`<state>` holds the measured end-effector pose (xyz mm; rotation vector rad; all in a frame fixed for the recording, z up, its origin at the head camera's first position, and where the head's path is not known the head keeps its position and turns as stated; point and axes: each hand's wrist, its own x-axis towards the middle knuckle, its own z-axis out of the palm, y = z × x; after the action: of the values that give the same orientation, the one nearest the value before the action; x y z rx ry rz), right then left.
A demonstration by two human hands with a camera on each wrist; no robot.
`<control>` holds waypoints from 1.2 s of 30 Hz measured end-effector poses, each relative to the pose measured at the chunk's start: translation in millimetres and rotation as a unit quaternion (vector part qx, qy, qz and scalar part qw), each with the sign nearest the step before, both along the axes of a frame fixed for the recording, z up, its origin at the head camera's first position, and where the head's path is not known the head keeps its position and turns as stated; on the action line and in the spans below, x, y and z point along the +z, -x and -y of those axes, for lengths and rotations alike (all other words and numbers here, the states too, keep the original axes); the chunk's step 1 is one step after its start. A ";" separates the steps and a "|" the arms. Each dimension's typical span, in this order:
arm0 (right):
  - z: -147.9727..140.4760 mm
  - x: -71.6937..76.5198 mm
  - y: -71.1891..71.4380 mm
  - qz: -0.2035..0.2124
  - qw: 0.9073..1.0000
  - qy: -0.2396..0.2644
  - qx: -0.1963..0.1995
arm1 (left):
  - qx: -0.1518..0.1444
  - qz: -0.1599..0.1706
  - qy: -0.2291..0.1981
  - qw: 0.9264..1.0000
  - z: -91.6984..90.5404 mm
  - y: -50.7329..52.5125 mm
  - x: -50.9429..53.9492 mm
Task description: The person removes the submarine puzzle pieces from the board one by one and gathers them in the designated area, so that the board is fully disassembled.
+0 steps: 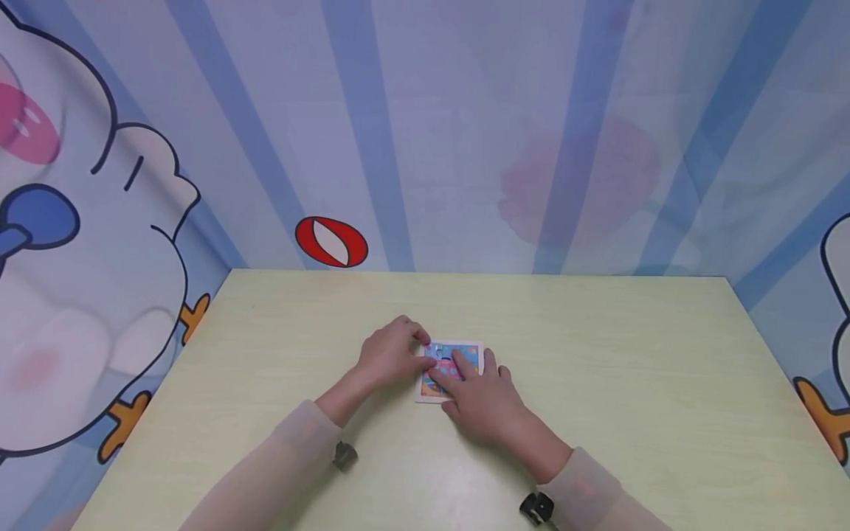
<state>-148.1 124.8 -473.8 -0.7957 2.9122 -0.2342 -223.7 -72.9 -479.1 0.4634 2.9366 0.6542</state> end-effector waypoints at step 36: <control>0.1 -2.8 1.1 0.008 1.000 0.002 -0.009 | -0.002 0.027 -0.015 1.000 -9.4 0.7 4.1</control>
<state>-149.2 124.7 -476.7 -0.7663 2.9059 -0.2472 -224.4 -63.5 -475.0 0.4463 2.8785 0.6995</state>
